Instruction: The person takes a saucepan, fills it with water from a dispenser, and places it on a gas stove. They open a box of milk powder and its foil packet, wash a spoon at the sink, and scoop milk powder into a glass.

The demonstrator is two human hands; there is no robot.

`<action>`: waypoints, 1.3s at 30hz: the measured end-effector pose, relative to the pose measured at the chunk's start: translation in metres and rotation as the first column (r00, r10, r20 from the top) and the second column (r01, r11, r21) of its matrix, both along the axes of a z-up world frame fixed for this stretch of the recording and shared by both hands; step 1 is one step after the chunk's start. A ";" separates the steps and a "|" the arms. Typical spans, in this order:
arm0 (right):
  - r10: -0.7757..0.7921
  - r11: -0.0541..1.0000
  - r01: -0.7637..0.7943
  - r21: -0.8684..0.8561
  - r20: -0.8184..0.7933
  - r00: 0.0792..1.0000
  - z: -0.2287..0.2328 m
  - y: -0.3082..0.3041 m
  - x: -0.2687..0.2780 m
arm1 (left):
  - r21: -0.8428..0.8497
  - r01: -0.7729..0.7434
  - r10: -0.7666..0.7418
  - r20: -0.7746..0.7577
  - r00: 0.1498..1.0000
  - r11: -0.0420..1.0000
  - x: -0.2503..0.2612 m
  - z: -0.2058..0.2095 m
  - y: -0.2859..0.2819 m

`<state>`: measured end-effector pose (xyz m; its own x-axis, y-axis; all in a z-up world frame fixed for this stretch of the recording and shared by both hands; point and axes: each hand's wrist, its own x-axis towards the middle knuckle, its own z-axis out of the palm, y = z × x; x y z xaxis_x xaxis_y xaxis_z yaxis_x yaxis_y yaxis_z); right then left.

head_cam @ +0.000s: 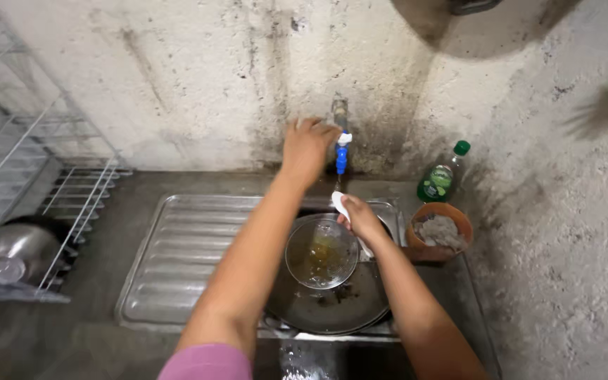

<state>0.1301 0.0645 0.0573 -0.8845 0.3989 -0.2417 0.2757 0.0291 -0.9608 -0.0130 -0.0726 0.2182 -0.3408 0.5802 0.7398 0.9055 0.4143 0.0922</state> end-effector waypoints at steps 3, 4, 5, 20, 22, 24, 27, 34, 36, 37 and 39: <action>0.064 0.997 -0.065 -0.037 -0.005 0.998 0.013 -0.009 0.003 | 0.309 -0.080 0.026 0.175 0.984 0.948 0.037 -0.027 -0.023; 0.086 0.992 -0.089 -0.090 -0.038 0.996 0.018 -0.015 0.005 | 0.350 -0.155 0.051 0.288 0.956 0.924 0.051 -0.037 -0.035; 0.105 0.983 -0.115 -0.143 -0.072 0.992 0.023 -0.023 0.008 | 0.259 -0.161 -0.009 0.552 0.834 0.952 0.061 -0.044 -0.049; 0.666 0.736 -0.674 0.058 -0.241 0.706 0.067 -0.178 0.043 | 0.217 -0.480 0.362 0.421 0.832 0.850 0.220 -0.008 -0.229; 0.727 0.685 -0.711 0.158 -0.215 0.652 0.082 -0.212 0.053 | 0.267 -0.579 0.464 0.386 0.797 0.770 0.239 -0.005 -0.253; 0.797 0.604 -0.764 0.227 -0.191 0.573 0.094 -0.242 0.065 | 0.379 -0.653 0.545 0.360 0.757 0.656 0.256 -0.004 -0.287; 0.900 0.436 -0.856 0.278 -0.131 0.416 0.094 -0.279 0.085 | 0.418 -0.766 0.675 0.374 0.636 0.489 0.289 -0.003 -0.349; 0.924 0.009 -0.678 0.735 0.252 0.286 0.057 -0.352 0.101 | 0.392 -0.909 0.855 0.414 0.312 0.142 0.412 -0.001 -0.460; 0.955 -0.025 -0.617 0.786 0.202 0.218 0.053 -0.391 0.116 | 0.366 -0.927 0.869 0.430 0.243 0.077 0.453 -0.001 -0.486; 0.987 0.019 -0.644 0.765 0.091 0.136 0.053 -0.413 0.128 | 0.361 -0.931 0.866 0.451 0.217 0.045 0.473 -0.002 -0.497; 0.999 0.029 -0.738 0.675 -0.038 0.005 0.062 -0.463 0.164 | 0.355 -0.935 0.856 0.489 0.167 -0.021 0.514 -0.003 -0.518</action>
<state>0.2941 -0.3985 0.1195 -0.4622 -0.8780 0.1242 -0.6687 0.2531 -0.6991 0.5008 -0.5908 0.2157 -0.3666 -0.6856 0.6290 -0.2071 0.7192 0.6632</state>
